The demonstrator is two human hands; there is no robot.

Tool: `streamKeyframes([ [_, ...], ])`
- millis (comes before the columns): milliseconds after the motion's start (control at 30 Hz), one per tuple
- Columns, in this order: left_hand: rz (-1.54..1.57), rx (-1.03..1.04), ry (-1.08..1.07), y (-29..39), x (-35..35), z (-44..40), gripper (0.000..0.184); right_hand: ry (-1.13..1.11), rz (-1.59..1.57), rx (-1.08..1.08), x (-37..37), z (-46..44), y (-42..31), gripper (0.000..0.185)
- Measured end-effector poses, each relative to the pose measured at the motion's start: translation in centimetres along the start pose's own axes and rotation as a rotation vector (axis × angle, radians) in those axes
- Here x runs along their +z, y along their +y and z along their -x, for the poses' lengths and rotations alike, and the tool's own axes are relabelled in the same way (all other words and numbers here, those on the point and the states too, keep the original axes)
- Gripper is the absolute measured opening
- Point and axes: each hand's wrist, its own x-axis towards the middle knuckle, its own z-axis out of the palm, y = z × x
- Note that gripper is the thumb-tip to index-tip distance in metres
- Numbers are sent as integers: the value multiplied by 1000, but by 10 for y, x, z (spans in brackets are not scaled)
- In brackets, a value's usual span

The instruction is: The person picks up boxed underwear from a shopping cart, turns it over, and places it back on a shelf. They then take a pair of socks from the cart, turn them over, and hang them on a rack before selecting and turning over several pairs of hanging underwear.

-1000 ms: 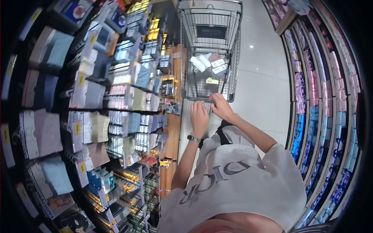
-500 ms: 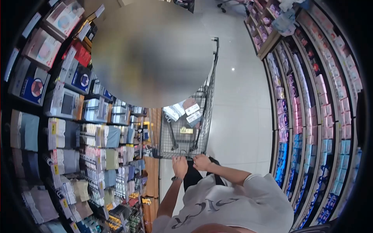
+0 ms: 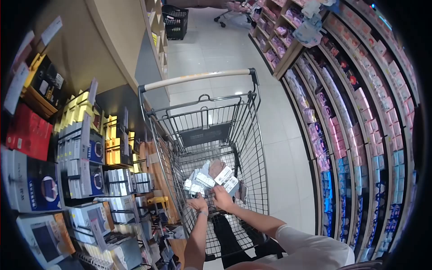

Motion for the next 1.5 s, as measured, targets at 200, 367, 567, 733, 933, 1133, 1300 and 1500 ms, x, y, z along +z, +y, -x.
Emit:
streamKeyframes([
  [200, 304, -152, -29, -36, 58, -39, 88, -341, 223, -26, 99, -111, 46, 87],
  [367, 277, -47, 23, -24, 42, -16, 104, -397, 452, 86, 98, -108, 39, 77],
  [567, 382, 15, -26, 3, 5, 17, 99, -315, 11, 88, 85, -80, 51, 64],
  [733, 679, 83, -115, -5, -42, 69, 40, 36, -281, 53, 6, -5, 3, 71],
  [933, 864, 208, -486, 14, -197, 142, 25, 161, -681, 544, -95, 110, -35, 75],
  [1133, 376, 850, -418, 46, -349, 225, 20, 413, -1168, 461, -196, 232, -85, 41],
  [1300, 23, 1333, -20, 91, -443, 342, 21, 209, -1142, 228, -266, 309, -81, 21],
  [1500, 537, 1257, -142, 85, -459, 431, 15, -68, -1100, -201, -385, 382, -121, 38],
])
